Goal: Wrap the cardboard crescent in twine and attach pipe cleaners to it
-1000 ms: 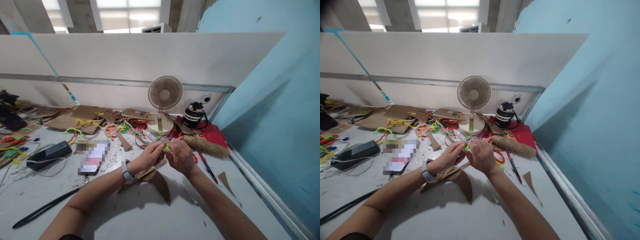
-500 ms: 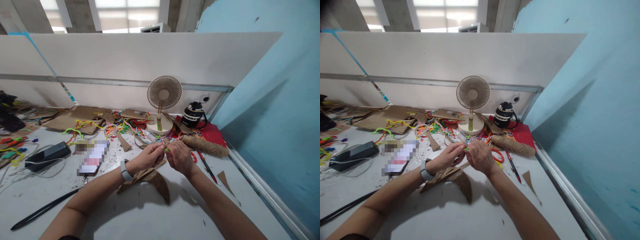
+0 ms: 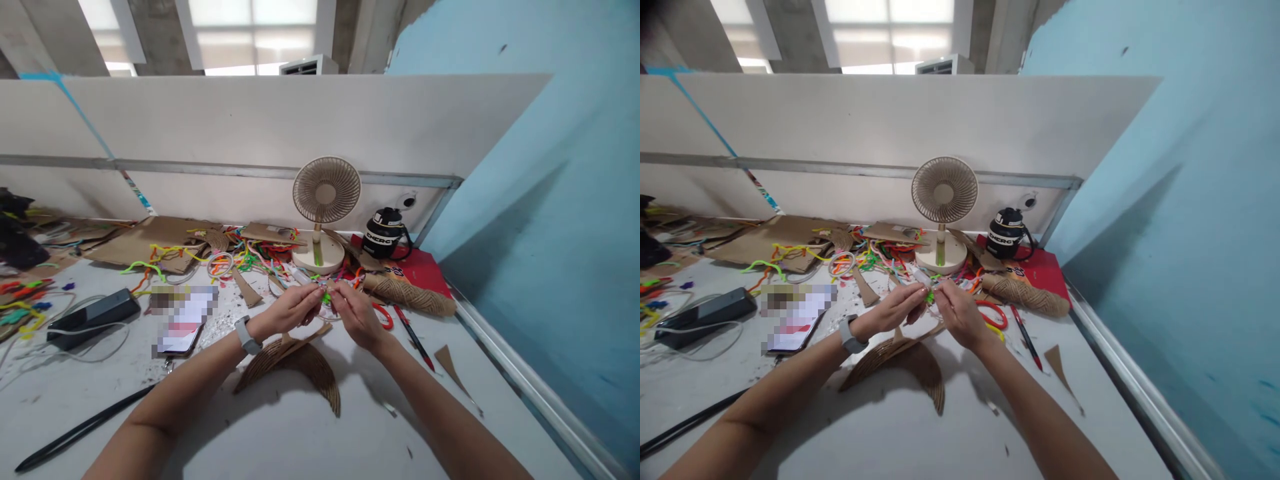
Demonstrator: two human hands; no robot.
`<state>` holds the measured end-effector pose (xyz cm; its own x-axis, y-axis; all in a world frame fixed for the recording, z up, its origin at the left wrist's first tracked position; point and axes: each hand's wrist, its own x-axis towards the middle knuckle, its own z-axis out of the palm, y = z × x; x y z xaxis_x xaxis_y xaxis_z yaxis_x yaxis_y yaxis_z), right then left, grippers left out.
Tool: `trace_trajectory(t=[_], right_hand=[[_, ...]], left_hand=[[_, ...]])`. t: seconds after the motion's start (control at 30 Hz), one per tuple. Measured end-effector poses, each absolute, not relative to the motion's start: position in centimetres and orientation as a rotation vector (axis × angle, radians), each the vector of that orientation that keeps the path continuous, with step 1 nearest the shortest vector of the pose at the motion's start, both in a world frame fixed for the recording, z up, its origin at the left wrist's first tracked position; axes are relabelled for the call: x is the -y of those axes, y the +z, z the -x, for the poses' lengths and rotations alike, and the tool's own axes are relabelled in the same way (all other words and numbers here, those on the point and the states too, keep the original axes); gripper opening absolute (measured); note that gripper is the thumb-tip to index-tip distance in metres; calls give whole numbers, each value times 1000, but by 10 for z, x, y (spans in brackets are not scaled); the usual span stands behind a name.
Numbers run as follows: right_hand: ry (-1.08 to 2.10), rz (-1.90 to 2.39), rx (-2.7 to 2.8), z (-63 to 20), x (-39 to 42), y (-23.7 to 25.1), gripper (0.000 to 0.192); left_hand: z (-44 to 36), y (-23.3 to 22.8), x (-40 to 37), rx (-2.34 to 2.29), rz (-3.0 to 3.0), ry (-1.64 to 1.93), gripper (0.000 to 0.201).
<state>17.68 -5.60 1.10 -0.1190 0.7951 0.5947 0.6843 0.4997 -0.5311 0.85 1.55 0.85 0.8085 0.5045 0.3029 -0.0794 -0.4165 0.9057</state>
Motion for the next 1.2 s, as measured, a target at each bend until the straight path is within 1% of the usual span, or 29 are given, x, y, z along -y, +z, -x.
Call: trace_trajectory(t=[0.1,0.27,0.43,0.63,0.83,0.93,1.1,1.2], right_hand=[[273,1266,1817,-174,54,9,25],[371,1307,1716,-171,52,6,26],[347,1337,1697,-168,51,2,30],[435,1352,1671,-165,49,-3,35],[622,1227,1571,-163,47,-8,41],[699,1164,1482,-159,47,-10,42],[783,1153,1384,-153,53,0,44],[967,1151,1445,-167,54,18,43]], left_hand=[[-10,5,-21,-333,-1840,671,51],[-13,0,-27,-315,-1678,698,59],[-12,1,-29,-302,-1803,706,49],[-13,0,-28,-330,-1943,763,47],[-18,-7,-28,-267,-1797,786,44],[-22,-9,-23,-253,-1717,808,46],[-22,-1,-15,-280,-1654,823,51],[-12,14,-21,-236,-1716,684,50]])
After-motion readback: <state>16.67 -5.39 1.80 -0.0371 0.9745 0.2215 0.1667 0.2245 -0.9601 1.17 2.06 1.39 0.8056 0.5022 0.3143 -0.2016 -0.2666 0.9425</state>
